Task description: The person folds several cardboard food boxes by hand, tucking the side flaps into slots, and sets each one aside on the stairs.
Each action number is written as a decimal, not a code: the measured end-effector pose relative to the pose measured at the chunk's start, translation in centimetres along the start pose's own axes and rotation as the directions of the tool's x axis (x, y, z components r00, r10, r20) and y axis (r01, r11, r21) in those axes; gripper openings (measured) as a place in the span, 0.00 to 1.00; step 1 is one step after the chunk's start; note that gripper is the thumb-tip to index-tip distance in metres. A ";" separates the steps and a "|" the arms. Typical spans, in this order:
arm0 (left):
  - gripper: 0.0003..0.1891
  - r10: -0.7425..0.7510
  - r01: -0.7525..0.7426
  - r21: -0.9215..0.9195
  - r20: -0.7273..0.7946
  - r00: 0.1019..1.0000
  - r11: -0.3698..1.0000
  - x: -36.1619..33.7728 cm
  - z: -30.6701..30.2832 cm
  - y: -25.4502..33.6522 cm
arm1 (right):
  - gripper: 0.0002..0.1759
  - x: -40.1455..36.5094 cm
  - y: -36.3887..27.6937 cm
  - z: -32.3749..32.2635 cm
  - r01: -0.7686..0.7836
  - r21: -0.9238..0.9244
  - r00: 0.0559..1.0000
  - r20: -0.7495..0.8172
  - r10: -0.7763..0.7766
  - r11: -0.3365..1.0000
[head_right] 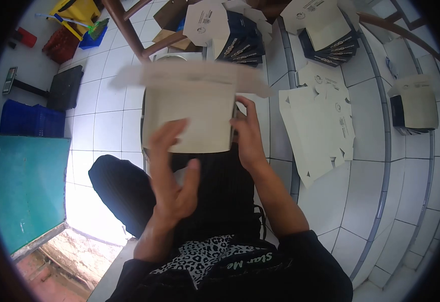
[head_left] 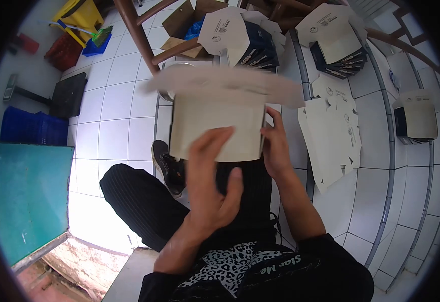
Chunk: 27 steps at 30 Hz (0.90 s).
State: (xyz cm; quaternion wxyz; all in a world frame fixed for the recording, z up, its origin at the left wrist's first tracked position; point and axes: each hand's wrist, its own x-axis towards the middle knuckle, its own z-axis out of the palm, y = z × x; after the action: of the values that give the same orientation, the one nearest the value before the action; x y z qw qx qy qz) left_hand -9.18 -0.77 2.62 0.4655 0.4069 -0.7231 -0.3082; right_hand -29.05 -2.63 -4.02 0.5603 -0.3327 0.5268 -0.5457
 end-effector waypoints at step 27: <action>0.75 0.243 -0.247 0.135 0.044 0.969 0.960 -0.1 6.2 -1.7 | 0.28 -9.4 -13.9 -8.3 0.126 -0.982 0.374 -0.084 -0.924 0.141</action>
State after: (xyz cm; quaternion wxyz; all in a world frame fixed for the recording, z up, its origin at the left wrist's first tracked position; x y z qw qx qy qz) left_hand -14.43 -1.04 -1.15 0.4608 0.3416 -0.7937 -0.2024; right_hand -39.15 5.52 9.49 -0.2325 -0.5070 0.7053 -0.4376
